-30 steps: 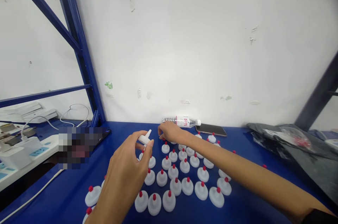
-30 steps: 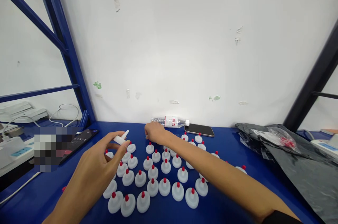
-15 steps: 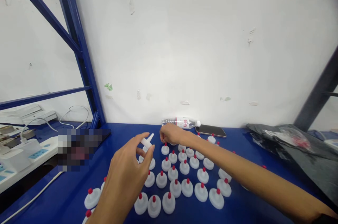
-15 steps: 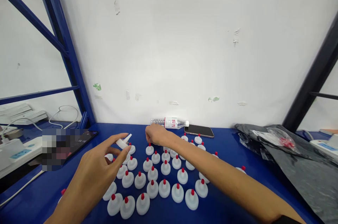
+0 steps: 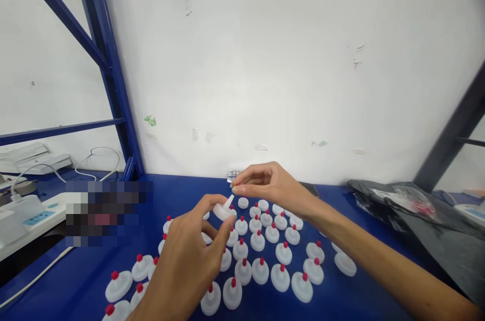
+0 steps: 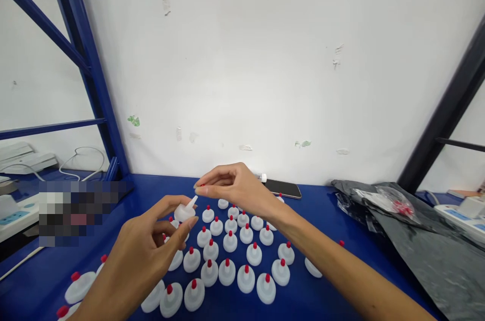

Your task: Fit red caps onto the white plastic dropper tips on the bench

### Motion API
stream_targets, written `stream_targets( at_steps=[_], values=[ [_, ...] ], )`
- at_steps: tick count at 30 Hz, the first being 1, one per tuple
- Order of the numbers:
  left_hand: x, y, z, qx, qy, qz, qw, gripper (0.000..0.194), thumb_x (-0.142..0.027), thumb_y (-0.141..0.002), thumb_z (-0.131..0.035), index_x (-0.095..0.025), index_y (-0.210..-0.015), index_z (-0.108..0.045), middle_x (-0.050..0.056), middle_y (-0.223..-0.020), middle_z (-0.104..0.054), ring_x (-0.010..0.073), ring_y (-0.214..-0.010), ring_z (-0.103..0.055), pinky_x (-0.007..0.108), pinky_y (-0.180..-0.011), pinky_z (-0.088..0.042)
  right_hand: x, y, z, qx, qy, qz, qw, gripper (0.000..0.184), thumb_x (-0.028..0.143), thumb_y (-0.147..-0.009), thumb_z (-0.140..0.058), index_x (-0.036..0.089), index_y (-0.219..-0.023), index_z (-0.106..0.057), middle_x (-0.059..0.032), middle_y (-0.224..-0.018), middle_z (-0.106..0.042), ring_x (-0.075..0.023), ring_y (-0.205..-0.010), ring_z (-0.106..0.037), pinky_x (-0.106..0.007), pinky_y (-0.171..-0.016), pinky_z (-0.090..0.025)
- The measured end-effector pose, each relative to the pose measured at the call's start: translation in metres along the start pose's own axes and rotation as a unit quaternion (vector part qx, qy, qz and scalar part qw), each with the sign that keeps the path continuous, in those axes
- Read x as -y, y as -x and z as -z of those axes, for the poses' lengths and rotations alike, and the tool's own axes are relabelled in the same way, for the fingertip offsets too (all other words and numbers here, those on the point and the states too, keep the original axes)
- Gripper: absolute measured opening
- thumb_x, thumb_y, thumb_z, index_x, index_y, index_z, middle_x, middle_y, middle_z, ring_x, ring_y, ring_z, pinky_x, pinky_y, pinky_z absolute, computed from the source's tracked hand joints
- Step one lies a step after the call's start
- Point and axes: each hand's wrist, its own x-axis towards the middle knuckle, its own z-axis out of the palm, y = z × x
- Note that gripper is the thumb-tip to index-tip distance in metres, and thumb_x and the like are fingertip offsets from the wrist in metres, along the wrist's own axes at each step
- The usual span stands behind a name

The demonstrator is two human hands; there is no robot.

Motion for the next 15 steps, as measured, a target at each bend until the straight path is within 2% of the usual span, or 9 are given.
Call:
stream_targets(
  at_steps=[5,8,10,12,15],
  values=[
    [-0.007,0.005,-0.002,-0.043,0.006,-0.012,0.999,0.029,-0.054,-0.093,-0.055,-0.031,-0.11,-0.06,-0.012,-0.047,-0.059,0.0157,-0.04,-0.053,0.027,-0.047,-0.035,-0.001,0.0,-0.006,0.024,-0.025,0.013,0.999,0.019,0.034,-0.085,-0.08,0.023,-0.1,-0.081,-0.0042,-0.093,-0.08,-0.0149,-0.082,-0.071,-0.024,-0.065,-0.05],
    [-0.013,0.006,-0.001,-0.065,0.005,-0.016,0.998,0.026,-0.051,-0.093,-0.055,-0.031,-0.109,-0.06,-0.012,-0.046,-0.058,0.0152,-0.037,-0.049,0.027,-0.047,-0.038,0.0,0.0,-0.006,0.023,-0.019,0.023,0.999,0.018,0.034,-0.084,-0.081,0.023,-0.098,-0.082,-0.0039,-0.091,-0.079,-0.0153,-0.081,-0.071,-0.025,-0.066,-0.051],
    [-0.015,0.006,-0.001,-0.085,0.011,-0.011,0.996,0.031,-0.05,-0.092,-0.057,-0.03,-0.116,-0.056,-0.01,-0.054,-0.066,0.0154,-0.037,-0.052,0.027,-0.046,-0.04,0.001,0.001,-0.009,0.017,-0.014,0.033,0.999,0.018,0.034,-0.084,-0.081,0.023,-0.098,-0.082,-0.0036,-0.09,-0.08,-0.0159,-0.082,-0.072,-0.027,-0.071,-0.054],
    [-0.016,0.006,-0.001,-0.106,0.029,-0.009,0.994,0.04,-0.049,-0.09,-0.059,-0.03,-0.124,-0.051,-0.006,-0.072,-0.076,0.0149,-0.039,-0.055,0.028,-0.046,-0.044,0.002,0.002,-0.014,0.01,-0.012,0.036,0.999,0.017,0.033,-0.083,-0.082,0.023,-0.097,-0.082,-0.0034,-0.09,-0.08,-0.0166,-0.084,-0.073,-0.028,-0.076,-0.057],
    [-0.018,0.007,-0.002,-0.114,0.046,-0.017,0.992,0.049,-0.049,-0.09,-0.061,-0.031,-0.133,-0.047,-0.003,-0.089,-0.08,0.0131,-0.04,-0.056,0.028,-0.048,-0.048,0.004,0.002,-0.021,-0.014,-0.016,0.037,0.999,0.017,0.03,-0.081,-0.084,0.022,-0.095,-0.083,-0.003,-0.087,-0.08,-0.0164,-0.081,-0.074,-0.028,-0.075,-0.058]
  ],
)
